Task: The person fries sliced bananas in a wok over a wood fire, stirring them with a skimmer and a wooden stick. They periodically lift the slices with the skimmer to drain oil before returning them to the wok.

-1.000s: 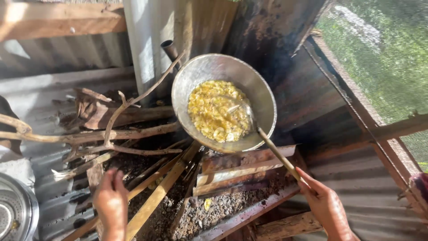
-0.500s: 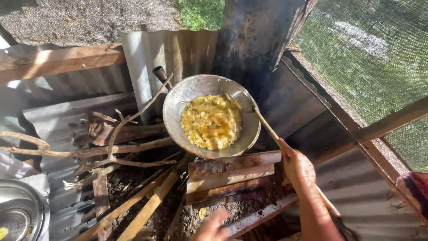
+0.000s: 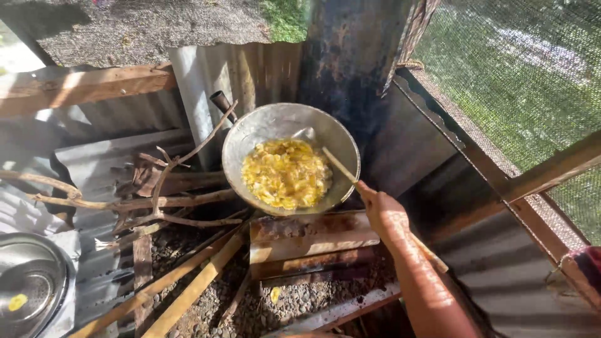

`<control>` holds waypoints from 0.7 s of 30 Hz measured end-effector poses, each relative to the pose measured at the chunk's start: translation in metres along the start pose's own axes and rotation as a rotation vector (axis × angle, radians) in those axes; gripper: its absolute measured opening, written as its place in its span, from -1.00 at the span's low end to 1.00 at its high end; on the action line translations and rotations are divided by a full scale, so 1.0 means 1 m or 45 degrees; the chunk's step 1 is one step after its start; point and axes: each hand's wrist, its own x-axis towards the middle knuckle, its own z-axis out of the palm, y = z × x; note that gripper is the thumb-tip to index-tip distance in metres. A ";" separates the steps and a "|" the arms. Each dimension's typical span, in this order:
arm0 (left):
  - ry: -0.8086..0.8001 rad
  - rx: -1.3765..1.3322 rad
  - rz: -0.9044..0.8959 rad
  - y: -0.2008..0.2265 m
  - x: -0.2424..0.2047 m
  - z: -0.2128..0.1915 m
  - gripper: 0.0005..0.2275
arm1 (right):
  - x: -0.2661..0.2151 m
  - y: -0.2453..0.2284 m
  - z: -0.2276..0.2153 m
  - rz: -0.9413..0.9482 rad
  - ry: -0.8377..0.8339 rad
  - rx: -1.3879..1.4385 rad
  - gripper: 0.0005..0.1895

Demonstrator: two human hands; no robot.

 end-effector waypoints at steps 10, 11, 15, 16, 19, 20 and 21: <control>-0.178 0.196 0.060 0.026 0.042 0.037 -0.47 | -0.023 0.021 -0.020 -0.021 0.195 0.056 -0.60; -0.202 0.195 0.098 0.036 0.050 0.046 -0.46 | -0.028 0.017 -0.015 -0.017 0.172 0.043 -0.60; -0.179 0.069 0.303 0.075 0.073 0.079 -0.38 | -0.041 0.014 -0.014 -0.151 0.171 0.230 -0.61; -0.145 0.029 0.340 0.080 0.075 0.086 -0.35 | -0.042 0.014 -0.015 -0.147 0.209 0.225 -0.61; 0.085 0.115 0.310 0.101 0.080 0.099 -0.25 | -0.034 0.012 -0.021 -0.064 0.264 0.170 -0.61; 0.050 0.055 0.353 0.108 0.077 0.102 -0.24 | -0.029 0.009 -0.020 0.021 0.237 0.130 -0.61; 0.016 -0.007 0.395 0.117 0.074 0.107 -0.23 | -0.027 0.006 -0.018 0.106 0.211 0.090 -0.61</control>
